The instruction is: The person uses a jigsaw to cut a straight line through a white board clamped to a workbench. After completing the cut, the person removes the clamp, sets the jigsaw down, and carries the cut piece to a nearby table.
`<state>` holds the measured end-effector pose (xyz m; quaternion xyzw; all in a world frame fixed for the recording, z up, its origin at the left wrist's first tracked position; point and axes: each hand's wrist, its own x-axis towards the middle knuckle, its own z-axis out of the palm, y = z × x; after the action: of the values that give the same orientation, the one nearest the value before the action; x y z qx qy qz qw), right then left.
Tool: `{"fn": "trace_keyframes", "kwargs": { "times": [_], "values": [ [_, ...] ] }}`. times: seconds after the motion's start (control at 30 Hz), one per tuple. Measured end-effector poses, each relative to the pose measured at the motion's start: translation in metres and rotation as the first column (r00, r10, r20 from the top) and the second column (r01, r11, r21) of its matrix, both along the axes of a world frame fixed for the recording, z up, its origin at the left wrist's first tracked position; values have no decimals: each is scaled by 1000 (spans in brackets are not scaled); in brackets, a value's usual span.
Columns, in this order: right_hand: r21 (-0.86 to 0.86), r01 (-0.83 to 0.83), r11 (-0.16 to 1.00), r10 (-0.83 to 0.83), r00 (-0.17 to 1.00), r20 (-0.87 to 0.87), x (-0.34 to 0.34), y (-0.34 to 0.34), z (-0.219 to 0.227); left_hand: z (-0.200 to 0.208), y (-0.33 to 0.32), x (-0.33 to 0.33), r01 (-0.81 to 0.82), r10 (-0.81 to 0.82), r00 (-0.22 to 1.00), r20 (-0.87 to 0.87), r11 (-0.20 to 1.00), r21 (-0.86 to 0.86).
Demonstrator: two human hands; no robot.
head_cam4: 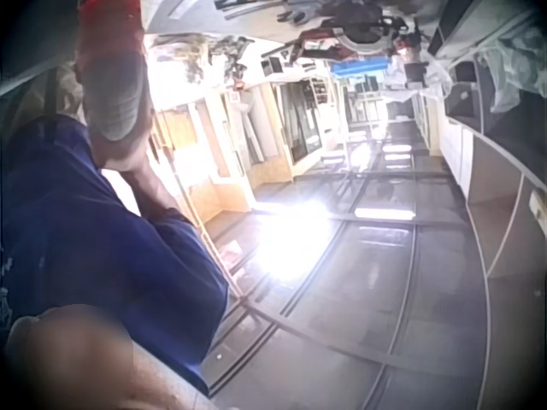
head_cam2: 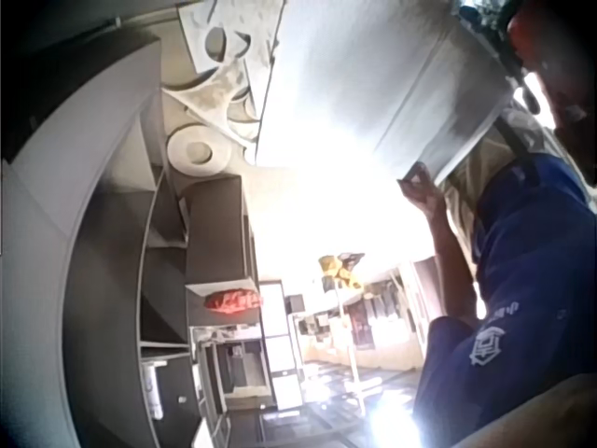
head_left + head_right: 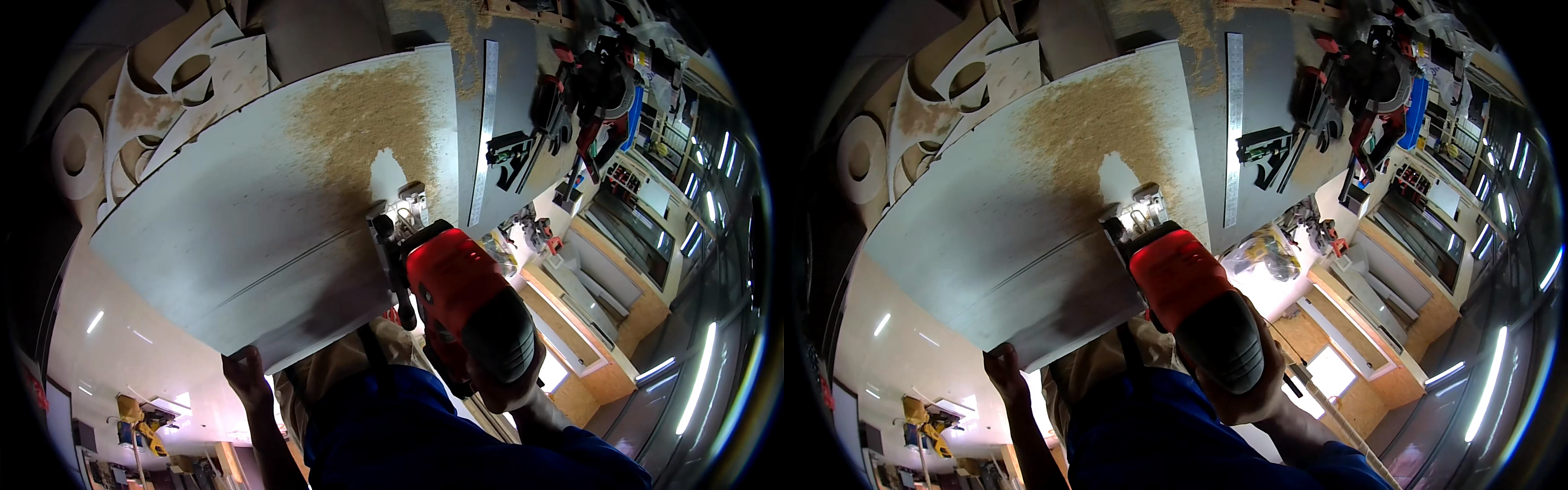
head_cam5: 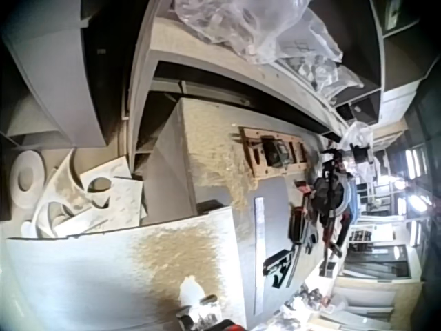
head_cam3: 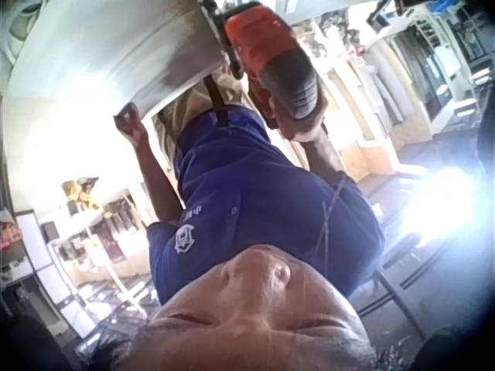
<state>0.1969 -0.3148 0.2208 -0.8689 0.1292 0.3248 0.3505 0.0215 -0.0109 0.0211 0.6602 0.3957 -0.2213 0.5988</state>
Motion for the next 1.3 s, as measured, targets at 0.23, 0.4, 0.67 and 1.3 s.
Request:
{"fn": "trace_keyframes", "kwargs": {
  "times": [0.23,0.4,0.67,1.3],
  "values": [
    [-2,-68,998,68,997,-41,3,-2,2,3,-5,6,3,-4,1000,26,998,60],
    [0,-103,995,103,993,-51,6,0,1,-2,2,-6,2,-2,1000,-19,999,39],
    [37,-81,996,82,997,-10,3,-3,-5,0,0,-5,-19,19,1000,-10,1000,13],
    [23,-6,1000,6,1000,-2,14,6,-1,5,2,8,33,-33,999,-19,999,-30]
  ]
}}
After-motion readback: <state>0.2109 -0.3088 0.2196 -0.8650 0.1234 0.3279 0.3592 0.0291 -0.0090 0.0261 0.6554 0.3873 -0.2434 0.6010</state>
